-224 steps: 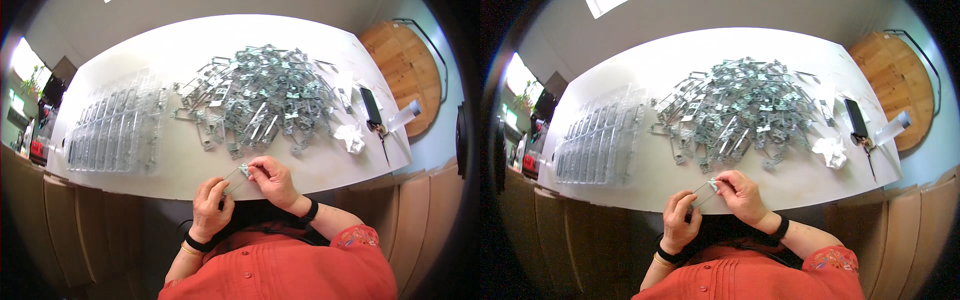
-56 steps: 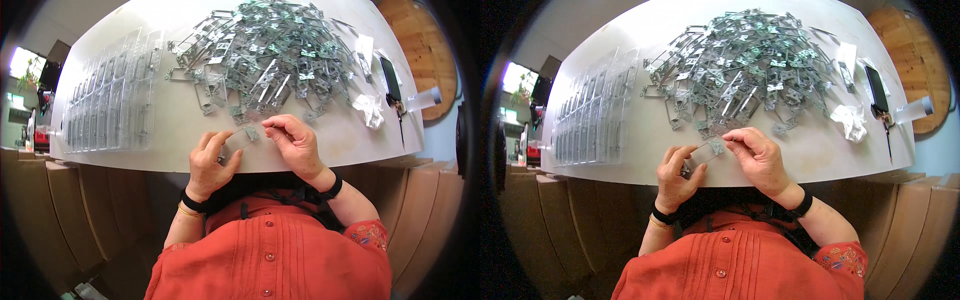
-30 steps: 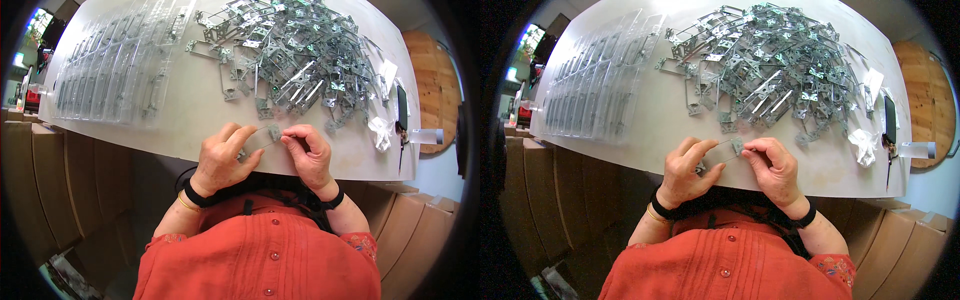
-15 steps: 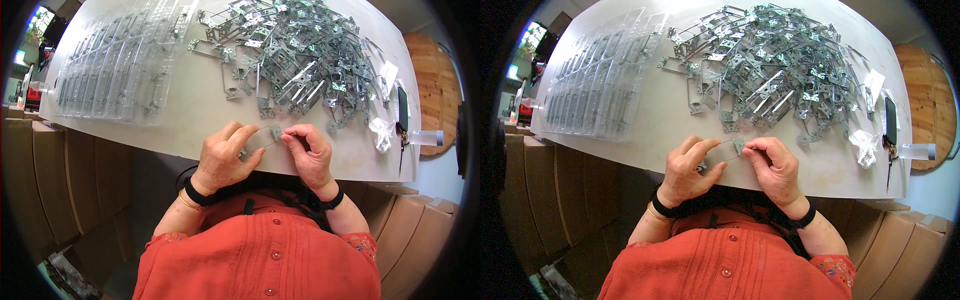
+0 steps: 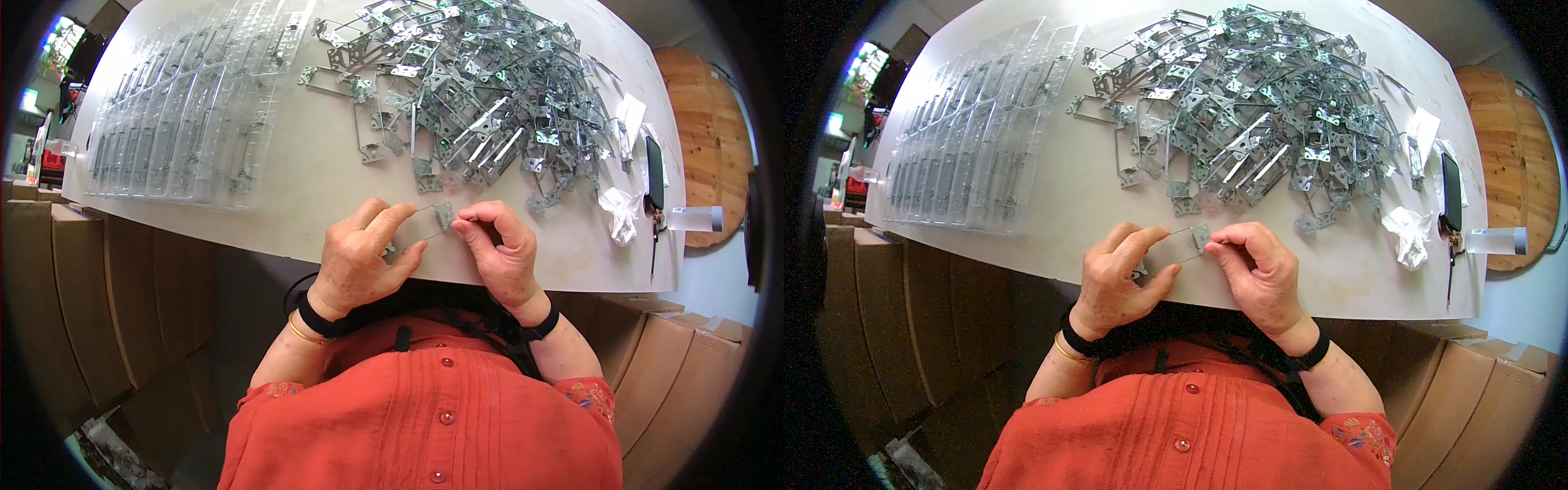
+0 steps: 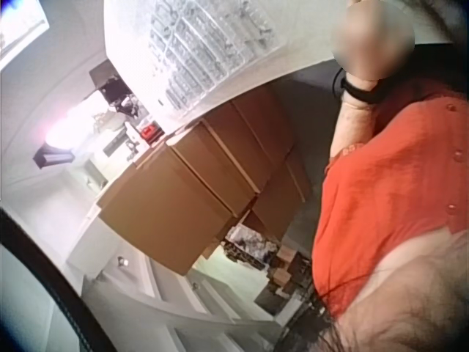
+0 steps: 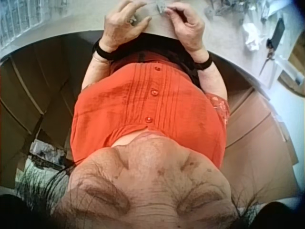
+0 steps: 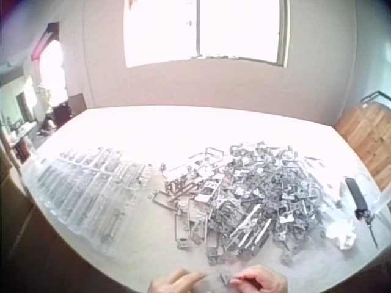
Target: The person picks up small metal brackets and clear plastic strips from a pile on a white table. They insert the plastic strips into the metal brackets and place the assembled units into a clear plastic tray. The person repeats this process continuously, handling the components one at a time.
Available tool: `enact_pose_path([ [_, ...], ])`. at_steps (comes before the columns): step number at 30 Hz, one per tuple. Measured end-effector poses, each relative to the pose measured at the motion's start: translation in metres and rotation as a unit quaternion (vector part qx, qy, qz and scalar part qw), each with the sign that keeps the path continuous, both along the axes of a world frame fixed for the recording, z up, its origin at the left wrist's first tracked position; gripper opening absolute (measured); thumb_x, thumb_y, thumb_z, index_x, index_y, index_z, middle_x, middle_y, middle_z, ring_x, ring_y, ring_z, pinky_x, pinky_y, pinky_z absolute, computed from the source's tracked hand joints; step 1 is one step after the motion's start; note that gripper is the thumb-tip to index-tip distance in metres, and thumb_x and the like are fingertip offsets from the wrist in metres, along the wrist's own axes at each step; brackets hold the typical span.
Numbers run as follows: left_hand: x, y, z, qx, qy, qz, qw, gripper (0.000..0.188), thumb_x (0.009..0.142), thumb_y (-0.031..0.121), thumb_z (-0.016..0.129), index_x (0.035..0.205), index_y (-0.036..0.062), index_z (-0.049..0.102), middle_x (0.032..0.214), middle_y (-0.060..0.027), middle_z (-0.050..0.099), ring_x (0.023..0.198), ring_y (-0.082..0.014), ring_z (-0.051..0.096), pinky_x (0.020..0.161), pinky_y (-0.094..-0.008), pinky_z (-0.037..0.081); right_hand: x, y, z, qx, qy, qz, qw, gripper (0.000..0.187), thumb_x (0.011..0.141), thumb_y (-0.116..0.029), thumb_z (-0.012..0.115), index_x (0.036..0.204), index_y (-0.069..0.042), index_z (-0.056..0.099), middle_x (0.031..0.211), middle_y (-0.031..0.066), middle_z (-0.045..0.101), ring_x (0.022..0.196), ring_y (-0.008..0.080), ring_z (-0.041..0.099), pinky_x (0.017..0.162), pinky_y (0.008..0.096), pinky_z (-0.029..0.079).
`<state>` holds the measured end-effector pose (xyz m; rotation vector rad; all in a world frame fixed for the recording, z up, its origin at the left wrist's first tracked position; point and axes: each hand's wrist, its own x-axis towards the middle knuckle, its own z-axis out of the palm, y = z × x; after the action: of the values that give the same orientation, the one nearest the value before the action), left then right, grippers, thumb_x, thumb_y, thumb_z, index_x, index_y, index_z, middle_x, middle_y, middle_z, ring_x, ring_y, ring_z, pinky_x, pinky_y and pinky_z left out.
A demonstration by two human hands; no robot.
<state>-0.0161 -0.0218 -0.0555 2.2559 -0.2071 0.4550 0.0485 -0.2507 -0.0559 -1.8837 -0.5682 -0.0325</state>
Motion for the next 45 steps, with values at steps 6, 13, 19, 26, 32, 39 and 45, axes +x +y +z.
enact_pose_path([
  [6, 0.0017, -0.0008, 0.0012, -0.008, -0.014, -0.002, 1.000, 0.044, 0.079, 0.014, 0.091, 0.119, 0.0056, 0.075, 0.095, -0.0103, 0.070, 0.070, -0.0260, 0.068, 0.062, -0.0376, 0.055, -0.0015, -0.0013, -0.0008, 0.011, 0.009, 0.002, 1.000, 0.017, 0.099, 0.002, 0.079, 0.114, -0.004, 0.074, 0.100, 0.0059, 0.075, 0.085, 0.0131, 0.069, 0.076, 0.0273, 0.056],
  [13, 0.0012, 0.0034, -0.0005, -0.007, -0.021, -0.027, 0.999, 0.044, 0.079, 0.015, 0.090, 0.119, 0.0073, 0.077, 0.094, -0.0087, 0.069, 0.067, -0.0248, 0.066, 0.061, -0.0375, 0.054, -0.0039, -0.0030, -0.0066, 0.067, 0.050, -0.030, 0.996, 0.016, 0.102, 0.002, 0.078, 0.117, -0.002, 0.073, 0.103, 0.0053, 0.075, 0.088, 0.0104, 0.069, 0.079, 0.0256, 0.056],
  [19, 0.0020, 0.0058, 0.0005, -0.003, -0.018, -0.049, 0.999, 0.045, 0.077, 0.016, 0.091, 0.120, 0.0079, 0.077, 0.091, -0.0081, 0.069, 0.067, -0.0249, 0.066, 0.061, -0.0375, 0.055, -0.0016, -0.0021, -0.0054, 0.045, 0.024, -0.022, 0.998, 0.017, 0.100, 0.001, 0.079, 0.116, -0.003, 0.073, 0.103, 0.0062, 0.076, 0.090, 0.0126, 0.071, 0.081, 0.0276, 0.057],
  [26, 0.0017, 0.0043, 0.0036, -0.001, -0.007, -0.048, 0.999, 0.045, 0.077, 0.016, 0.091, 0.119, 0.0079, 0.078, 0.089, -0.0076, 0.068, 0.066, -0.0250, 0.065, 0.061, -0.0380, 0.054, -0.0009, -0.0011, -0.0035, 0.015, 0.006, -0.016, 1.000, 0.018, 0.098, 0.002, 0.080, 0.114, -0.005, 0.075, 0.104, 0.0085, 0.076, 0.089, 0.0175, 0.072, 0.080, 0.0297, 0.058],
  [32, 0.0028, 0.0050, 0.0022, -0.003, -0.009, -0.049, 0.999, 0.045, 0.077, 0.016, 0.091, 0.118, 0.0078, 0.078, 0.088, -0.0073, 0.067, 0.065, -0.0250, 0.064, 0.060, -0.0382, 0.053, 0.0005, 0.0017, 0.0023, -0.014, -0.031, -0.014, 0.999, 0.019, 0.096, 0.002, 0.081, 0.112, -0.005, 0.075, 0.102, 0.0094, 0.075, 0.087, 0.0199, 0.072, 0.077, 0.0312, 0.058],
  [39, 0.0011, 0.0047, 0.0039, -0.009, 0.007, -0.052, 0.999, 0.048, 0.075, 0.011, 0.092, 0.121, 0.0050, 0.078, 0.087, -0.0100, 0.067, 0.070, -0.0252, 0.064, 0.062, -0.0373, 0.052, 0.0004, 0.0016, 0.0026, -0.019, -0.026, -0.015, 0.999, 0.018, 0.096, 0.002, 0.082, 0.112, -0.005, 0.075, 0.100, 0.0091, 0.074, 0.084, 0.0200, 0.071, 0.075, 0.0318, 0.057],
  [45, 0.0012, 0.0051, 0.0033, -0.005, 0.010, -0.052, 0.999, 0.048, 0.075, 0.011, 0.092, 0.121, 0.0051, 0.078, 0.087, -0.0102, 0.067, 0.070, -0.0253, 0.065, 0.062, -0.0374, 0.052, 0.0003, 0.0006, 0.0001, -0.009, -0.017, -0.018, 1.000, 0.019, 0.096, 0.003, 0.081, 0.112, -0.004, 0.075, 0.101, 0.0098, 0.075, 0.084, 0.0201, 0.072, 0.075, 0.0315, 0.058],
])
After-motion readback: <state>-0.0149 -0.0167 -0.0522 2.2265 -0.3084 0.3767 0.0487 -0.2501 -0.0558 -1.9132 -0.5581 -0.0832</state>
